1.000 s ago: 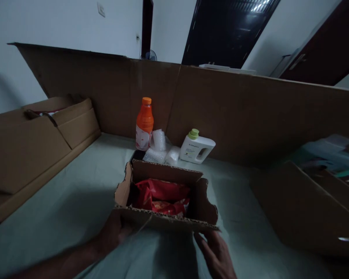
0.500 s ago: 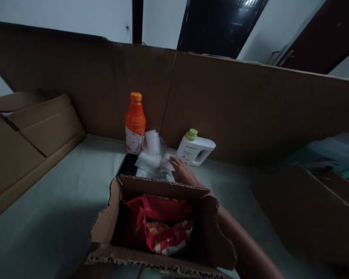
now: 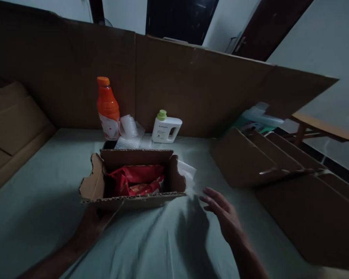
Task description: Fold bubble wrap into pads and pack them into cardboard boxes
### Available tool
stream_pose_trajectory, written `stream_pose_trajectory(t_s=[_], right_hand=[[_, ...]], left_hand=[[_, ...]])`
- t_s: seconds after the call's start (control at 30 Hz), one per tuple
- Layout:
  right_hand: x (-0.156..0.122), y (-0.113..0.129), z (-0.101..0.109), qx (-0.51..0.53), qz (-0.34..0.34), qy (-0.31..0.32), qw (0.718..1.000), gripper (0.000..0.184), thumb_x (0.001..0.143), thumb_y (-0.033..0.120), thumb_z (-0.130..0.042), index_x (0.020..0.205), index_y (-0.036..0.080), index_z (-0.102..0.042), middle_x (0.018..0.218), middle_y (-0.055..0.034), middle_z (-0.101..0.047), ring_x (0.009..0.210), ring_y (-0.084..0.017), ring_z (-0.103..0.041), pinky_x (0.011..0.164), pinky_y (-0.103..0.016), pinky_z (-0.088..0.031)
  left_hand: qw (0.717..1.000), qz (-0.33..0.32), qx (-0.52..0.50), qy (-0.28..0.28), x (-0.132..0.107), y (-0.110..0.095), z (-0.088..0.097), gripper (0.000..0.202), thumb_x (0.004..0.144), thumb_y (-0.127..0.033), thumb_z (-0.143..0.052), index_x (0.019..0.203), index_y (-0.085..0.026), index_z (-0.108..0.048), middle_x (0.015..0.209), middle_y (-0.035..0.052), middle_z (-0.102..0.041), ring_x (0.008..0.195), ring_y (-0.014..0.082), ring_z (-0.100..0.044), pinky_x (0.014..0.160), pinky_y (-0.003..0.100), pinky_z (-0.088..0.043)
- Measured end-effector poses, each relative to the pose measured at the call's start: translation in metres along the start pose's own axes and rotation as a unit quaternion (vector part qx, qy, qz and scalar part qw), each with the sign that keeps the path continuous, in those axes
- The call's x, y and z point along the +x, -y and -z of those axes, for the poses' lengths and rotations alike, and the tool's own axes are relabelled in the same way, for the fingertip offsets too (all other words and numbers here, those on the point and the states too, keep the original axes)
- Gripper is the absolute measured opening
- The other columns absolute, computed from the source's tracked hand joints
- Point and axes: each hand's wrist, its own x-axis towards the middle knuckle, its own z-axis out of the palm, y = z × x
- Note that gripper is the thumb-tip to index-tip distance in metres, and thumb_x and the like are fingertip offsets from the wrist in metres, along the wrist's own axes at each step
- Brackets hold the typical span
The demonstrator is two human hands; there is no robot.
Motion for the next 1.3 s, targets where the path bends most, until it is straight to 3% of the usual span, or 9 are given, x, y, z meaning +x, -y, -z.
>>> stream_pose_trajectory(t_s=[0.07,0.17,0.23,0.4,0.57,0.8,0.97,1.13,1.3], right_hand=[[-0.02,0.0,-0.008,-0.027,0.027,0.053,0.998,0.052,0.072,0.054,-0.079,0.11,0.02,-0.071,0.122,-0.0154,-0.071,0.104,-0.03,-0.07,0.076,-0.036,-0.056],[-0.039,0.003,-0.04,-0.051,0.078,0.168,0.981,0.055,0.078,0.054,-0.073,0.122,0.022,-0.065,0.122,-0.013,-0.07,0.106,-0.028,-0.068,0.082,-0.037,-0.056],[-0.042,0.006,-0.064,-0.088,0.128,0.186,0.97,0.051,0.081,0.054,-0.069,0.12,0.021,-0.064,0.118,-0.0122,-0.071,0.101,-0.027,-0.068,0.08,-0.037,-0.056],[-0.036,0.009,-0.092,-0.2,0.218,0.091,0.951,0.038,0.084,0.054,-0.061,0.097,0.019,-0.067,0.093,-0.0086,-0.072,0.069,-0.02,-0.062,0.063,-0.033,-0.052],[-0.033,0.013,-0.1,-0.231,0.26,0.039,0.937,0.033,0.087,0.051,-0.057,0.095,0.02,-0.066,0.086,-0.0065,-0.07,0.062,-0.018,-0.056,0.059,-0.031,-0.049],[-0.019,0.01,-0.125,-0.24,0.278,-0.011,0.93,0.034,0.088,0.047,-0.053,0.1,0.017,-0.064,0.087,-0.008,-0.069,0.061,-0.018,-0.055,0.06,-0.032,-0.048],[-0.021,0.002,-0.127,-0.233,0.276,-0.014,0.932,0.037,0.089,0.042,-0.053,0.114,0.017,-0.064,0.093,-0.0087,-0.072,0.059,-0.015,-0.056,0.061,-0.031,-0.051],[-0.032,-0.002,-0.112,-0.174,0.301,-0.001,0.938,0.049,0.091,0.037,-0.056,0.136,0.019,-0.056,0.119,-0.0147,-0.072,0.096,-0.025,-0.071,0.071,-0.035,-0.058],[-0.032,-0.016,-0.077,-0.253,0.341,-0.045,0.904,0.031,0.094,0.032,-0.055,0.12,0.023,-0.069,0.129,-0.0138,-0.068,0.108,-0.027,-0.069,0.087,-0.046,-0.058]], left_hand=[[0.997,-0.038,0.056,-0.02,0.002,-0.002,0.005,0.03,0.072,-0.037,-0.066,0.093,-0.017,-0.06,0.084,0.0081,-0.07,0.079,0.0275,-0.068,0.068,0.038,-0.056],[0.981,-0.131,0.146,-0.011,0.006,-0.007,0.015,0.026,0.072,-0.033,-0.065,0.094,-0.019,-0.062,0.087,0.0071,-0.069,0.081,0.0267,-0.068,0.068,0.037,-0.056],[0.967,-0.183,0.177,0.006,0.008,-0.012,0.021,0.023,0.076,-0.031,-0.063,0.096,-0.021,-0.063,0.088,0.0058,-0.07,0.082,0.0256,-0.069,0.07,0.035,-0.056],[0.97,-0.183,0.159,0.013,0.011,-0.01,0.022,0.035,0.08,-0.032,-0.063,0.113,-0.019,-0.061,0.101,0.0085,-0.073,0.093,0.0258,-0.072,0.08,0.036,-0.059],[0.979,-0.176,0.097,0.017,0.014,0.001,0.015,0.053,0.085,-0.033,-0.061,0.135,-0.019,-0.052,0.127,0.0125,-0.067,0.114,0.0264,-0.067,0.095,0.038,-0.056],[0.98,-0.175,0.088,0.023,0.031,0.005,0.015,0.054,0.093,-0.027,-0.047,0.146,-0.018,-0.044,0.141,0.0136,-0.06,0.128,0.0261,-0.06,0.109,0.041,-0.047],[0.976,-0.19,0.095,0.054,0.036,0.005,0.017,0.065,0.09,-0.023,-0.05,0.153,-0.019,-0.035,0.151,0.0129,-0.051,0.139,0.0266,-0.05,0.117,0.044,-0.04],[0.974,-0.187,0.094,0.086,0.034,0.007,0.018,0.077,0.083,-0.025,-0.06,0.154,-0.02,-0.031,0.154,0.016,-0.046,0.136,0.0304,-0.052,0.116,0.049,-0.04],[0.981,-0.176,0.075,0.031,0.032,0.01,0.02,0.072,0.082,-0.027,-0.06,0.149,-0.016,-0.037,0.144,0.0183,-0.054,0.12,0.0295,-0.063,0.107,0.049,-0.049]])
